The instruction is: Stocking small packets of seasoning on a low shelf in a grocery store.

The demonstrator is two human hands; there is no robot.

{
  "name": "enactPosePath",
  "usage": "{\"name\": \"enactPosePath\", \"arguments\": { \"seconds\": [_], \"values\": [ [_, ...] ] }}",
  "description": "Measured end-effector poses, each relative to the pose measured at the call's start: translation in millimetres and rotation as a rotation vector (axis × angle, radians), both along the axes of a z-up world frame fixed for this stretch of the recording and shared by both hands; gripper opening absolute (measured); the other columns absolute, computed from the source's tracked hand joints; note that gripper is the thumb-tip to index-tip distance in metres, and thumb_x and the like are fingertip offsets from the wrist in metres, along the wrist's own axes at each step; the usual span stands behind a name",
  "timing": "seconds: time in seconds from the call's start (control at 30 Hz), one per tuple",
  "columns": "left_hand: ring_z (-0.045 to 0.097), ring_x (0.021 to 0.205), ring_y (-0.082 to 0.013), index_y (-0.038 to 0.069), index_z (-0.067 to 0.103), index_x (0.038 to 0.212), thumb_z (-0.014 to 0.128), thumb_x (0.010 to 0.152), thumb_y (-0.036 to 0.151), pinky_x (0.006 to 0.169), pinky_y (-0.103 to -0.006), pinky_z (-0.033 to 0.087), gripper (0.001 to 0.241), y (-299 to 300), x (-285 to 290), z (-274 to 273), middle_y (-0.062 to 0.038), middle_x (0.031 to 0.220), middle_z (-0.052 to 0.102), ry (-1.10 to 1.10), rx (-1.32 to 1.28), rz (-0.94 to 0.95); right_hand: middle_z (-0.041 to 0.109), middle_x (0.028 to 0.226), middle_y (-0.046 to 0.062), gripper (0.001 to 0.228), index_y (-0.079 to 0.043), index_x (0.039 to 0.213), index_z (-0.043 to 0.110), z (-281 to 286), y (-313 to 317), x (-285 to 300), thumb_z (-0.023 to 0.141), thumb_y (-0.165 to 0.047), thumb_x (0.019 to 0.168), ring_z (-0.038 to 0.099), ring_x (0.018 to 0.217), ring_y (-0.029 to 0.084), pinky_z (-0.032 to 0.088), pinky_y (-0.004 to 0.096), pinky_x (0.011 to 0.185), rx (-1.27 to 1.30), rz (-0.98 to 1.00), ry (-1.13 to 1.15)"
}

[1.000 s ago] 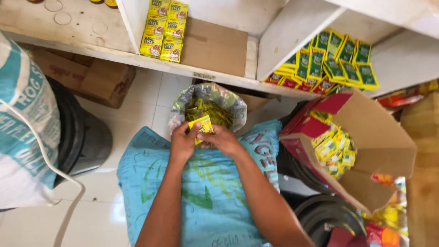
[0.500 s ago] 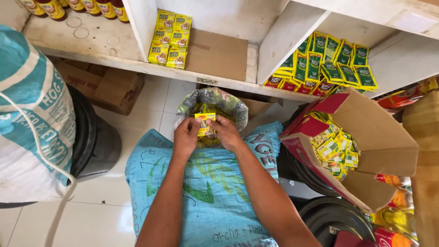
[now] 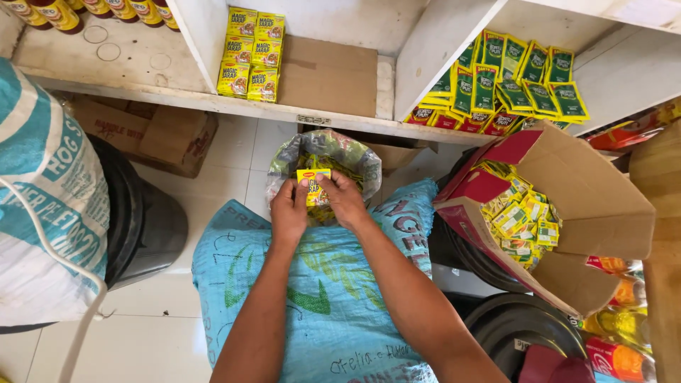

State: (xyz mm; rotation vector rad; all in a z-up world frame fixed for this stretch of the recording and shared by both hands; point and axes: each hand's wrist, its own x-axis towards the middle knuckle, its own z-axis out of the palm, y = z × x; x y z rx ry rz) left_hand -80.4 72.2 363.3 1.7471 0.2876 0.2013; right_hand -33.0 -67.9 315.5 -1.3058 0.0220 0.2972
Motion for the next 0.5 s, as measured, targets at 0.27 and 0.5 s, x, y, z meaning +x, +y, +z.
{"name": "enactPosePath", "arguments": {
  "seconds": [0.27,0.5],
  "values": [
    [0.057,0.061,-0.0151,0.003,0.065,0.093,0.056,0.108,0.032,0.057,-0.0396,0.047,0.034,-7.4,1.6,-0.4,-0.012,0.069,0.064,-0.139,0.108,0.116,0.063,0.070,-0.002,0.028,-0.007,0.103,0.069,39.7,15.2,-10.1,0.060,-0.033,0.104,0.052,0.052,0.006,0.042,0.026,0.042,-0.279,-0.040,0.046],
    [0.047,0.061,-0.0063,0.001,0.063,0.089,0.063,0.106,0.031,0.053,-0.0308,0.042,0.034,-4.7,1.5,-11.5,-0.001,0.066,0.058,-0.117,-0.001,0.045,0.063,0.071,-0.002,0.027,-0.006,0.104,0.069,39.3,12.8,-12.3,0.060,-0.031,0.105,0.054,0.055,0.004,0.045,0.025,0.043,-0.257,-0.026,-0.034]
  ]
}}
